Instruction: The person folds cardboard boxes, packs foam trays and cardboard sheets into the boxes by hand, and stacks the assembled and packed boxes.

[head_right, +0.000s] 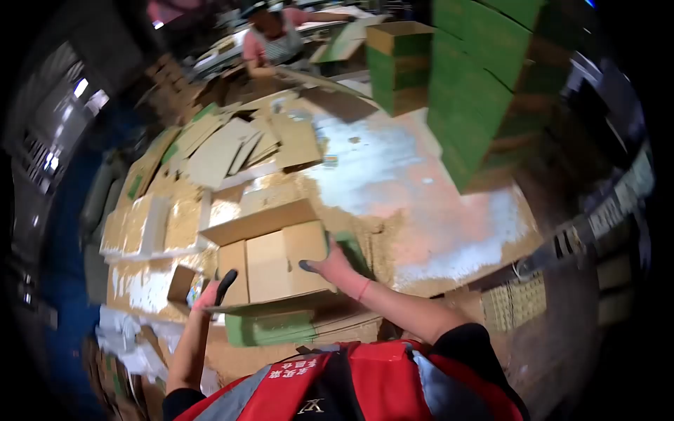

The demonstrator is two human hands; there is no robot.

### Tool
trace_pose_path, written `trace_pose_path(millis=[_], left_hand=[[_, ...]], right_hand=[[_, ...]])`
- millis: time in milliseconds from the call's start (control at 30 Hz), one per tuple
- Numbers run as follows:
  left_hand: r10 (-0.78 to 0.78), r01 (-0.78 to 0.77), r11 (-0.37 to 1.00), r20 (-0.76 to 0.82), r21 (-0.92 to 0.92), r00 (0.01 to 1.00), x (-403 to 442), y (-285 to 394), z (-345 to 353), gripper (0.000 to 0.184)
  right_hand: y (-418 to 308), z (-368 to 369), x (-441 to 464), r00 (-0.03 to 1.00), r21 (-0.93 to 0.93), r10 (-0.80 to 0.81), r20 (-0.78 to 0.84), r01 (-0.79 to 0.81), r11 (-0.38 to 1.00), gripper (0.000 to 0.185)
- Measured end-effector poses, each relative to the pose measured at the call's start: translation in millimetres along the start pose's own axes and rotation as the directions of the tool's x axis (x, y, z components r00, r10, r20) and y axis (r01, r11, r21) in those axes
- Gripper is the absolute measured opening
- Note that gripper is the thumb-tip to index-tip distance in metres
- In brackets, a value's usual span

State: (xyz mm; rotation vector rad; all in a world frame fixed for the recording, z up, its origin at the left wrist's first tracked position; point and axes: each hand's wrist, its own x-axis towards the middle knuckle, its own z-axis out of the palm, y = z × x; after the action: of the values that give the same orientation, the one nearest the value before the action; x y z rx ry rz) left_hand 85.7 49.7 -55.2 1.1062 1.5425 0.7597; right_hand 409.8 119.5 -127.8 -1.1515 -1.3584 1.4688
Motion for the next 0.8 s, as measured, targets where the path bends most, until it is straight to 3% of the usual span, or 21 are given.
trace_pose_path(millis=[33, 67, 100, 133, 233, 267, 300, 333, 367, 433, 467, 500, 533, 567, 633, 667, 733, 767, 800], left_hand=[[-0.064, 0.063, 0.998, 0.054, 0.016, 0.996, 0.7, 5.8, 1.3, 0.053], [-0.137, 0.157, 0.95, 0.092, -0.269, 0.986, 4.8, -45.8, -16.3, 0.054], [-0.082, 0.115, 0.881, 0.091, -0.46, 0.992, -7.8, -26.0, 5.8, 0.057], [-0.106, 0.12, 0.924, 0.057, -0.363, 0.993, -7.1, -20.3, 7.9, 0.057], [0.007, 0.078, 0.879, 0.176, -0.471, 0.984, -13.8, 7.7, 43.5, 0.058], [-0.019, 0.075, 0.901, 0.133, -0.428, 0.991, -20.1, 35.9, 72.8, 0.056], [-0.035, 0.063, 0.92, 0.079, -0.387, 0.996, -22.7, 56.9, 102.7, 0.054], [-0.009, 0.027, 0.918, 0.048, -0.395, 0.999, -9.6, 55.3, 130.1, 0.054], [0.026, 0.073, 0.862, 0.187, -0.502, 0.982, 9.8, 55.0, 159.3, 0.056], [0.044, 0.266, 0.756, 0.453, -0.598, 0.891, 38.2, 69.9, 236.9, 0.054], [0.057, 0.062, 0.873, 0.227, -0.485, 0.972, 71.8, 52.0, 317.6, 0.053], [0.092, 0.095, 0.859, 0.335, -0.503, 0.938, 87.6, 56.8, 360.7, 0.056], [0.014, 0.204, 0.856, 0.415, -0.475, 0.91, 106.9, 49.9, 403.4, 0.054], [0.01, 0.11, 0.956, 0.402, -0.273, 0.916, 119.1, 53.8, 437.9, 0.063], [0.048, 0.013, 0.987, 0.381, -0.158, 0.923, 150.6, 51.1, 493.9, 0.07], [0.068, -0.034, 0.995, 0.371, -0.097, 0.926, 164.7, 50.7, 521.6, 0.074], [0.166, -0.114, 0.982, 0.406, -0.149, 0.899, 156.2, 66.0, 525.0, 0.06], [0.239, -0.2, 0.971, 0.469, -0.133, 0.85, 150.8, 73.7, 509.6, 0.055], [0.283, -0.291, 0.955, 0.448, -0.053, 0.848, 132.3, 80.0, 484.6, 0.054]], right_hand=[[-8.3, -1.4, -1.6, 1.0, 0.001, 0.009, -0.016, -0.009, 1.0, 0.08], [-11.3, 10.1, -8.6, 0.996, 0.116, 0.06, -0.062, -0.052, 0.992, 0.082], [-30.1, 10.5, -22.9, 0.989, 0.03, 0.01, -0.15, -0.005, 1.0, 0.081], [-24.5, 7.4, -26.2, 0.986, 0.012, 0.002, -0.164, 0.0, 1.0, 0.08], [-29.1, -46.7, -42.1, 0.994, 0.069, 0.023, -0.108, -0.016, 0.997, 0.082], [-35.0, -71.0, -47.5, 0.998, 0.105, 0.032, -0.054, -0.027, 0.994, 0.085], [-24.5, -104.1, -49.2, 1.0, 0.206, -0.027, 0.013, 0.024, 0.978, 0.074], [-34.8, -139.1, -61.6, 1.0, 0.138, -0.015, -0.014, 0.017, 0.99, 0.07], [-45.5, -178.0, -75.3, 0.999, 0.069, -0.008, -0.041, 0.011, 0.998, 0.067], [5.4, -274.0, -79.2, 0.988, -0.059, -0.015, -0.154, 0.005, 0.998, 0.061], [-37.7, -333.2, -113.8, 0.979, 0.233, 0.178, -0.103, -0.15, 0.961, 0.056], [-13.2, -385.5, -114.9, 0.986, 0.016, 0.133, -0.096, -0.132, 0.991, 0.05], [-1.5, -441.7, -121.2, 0.939, -0.176, 0.284, -0.194, -0.318, 0.932, 0.04], [2.6, -482.9, -130.0, 0.94, -0.272, 0.247, -0.236, -0.308, 0.912, 0.037], [11.5, -552.8, -163.1, 0.944, -0.491, -0.011, -0.331, -0.162, 0.856, 0.035], [14.3, -586.3, -176.5, 0.911, -0.603, -0.168, -0.376, -0.103, 0.791, 0.036], [-32.7, -584.7, -170.1, 0.789, -0.346, 0.072, -0.611, -0.347, 0.872, 0.033], [1.7, -646.3, -177.4, 0.68, -0.29, 0.079, -0.729, -0.411, 0.864, 0.031], [1.9, -649.7, -194.3, 0.496, -0.382, -0.195, -0.846, -0.308, 0.871, 0.034]])
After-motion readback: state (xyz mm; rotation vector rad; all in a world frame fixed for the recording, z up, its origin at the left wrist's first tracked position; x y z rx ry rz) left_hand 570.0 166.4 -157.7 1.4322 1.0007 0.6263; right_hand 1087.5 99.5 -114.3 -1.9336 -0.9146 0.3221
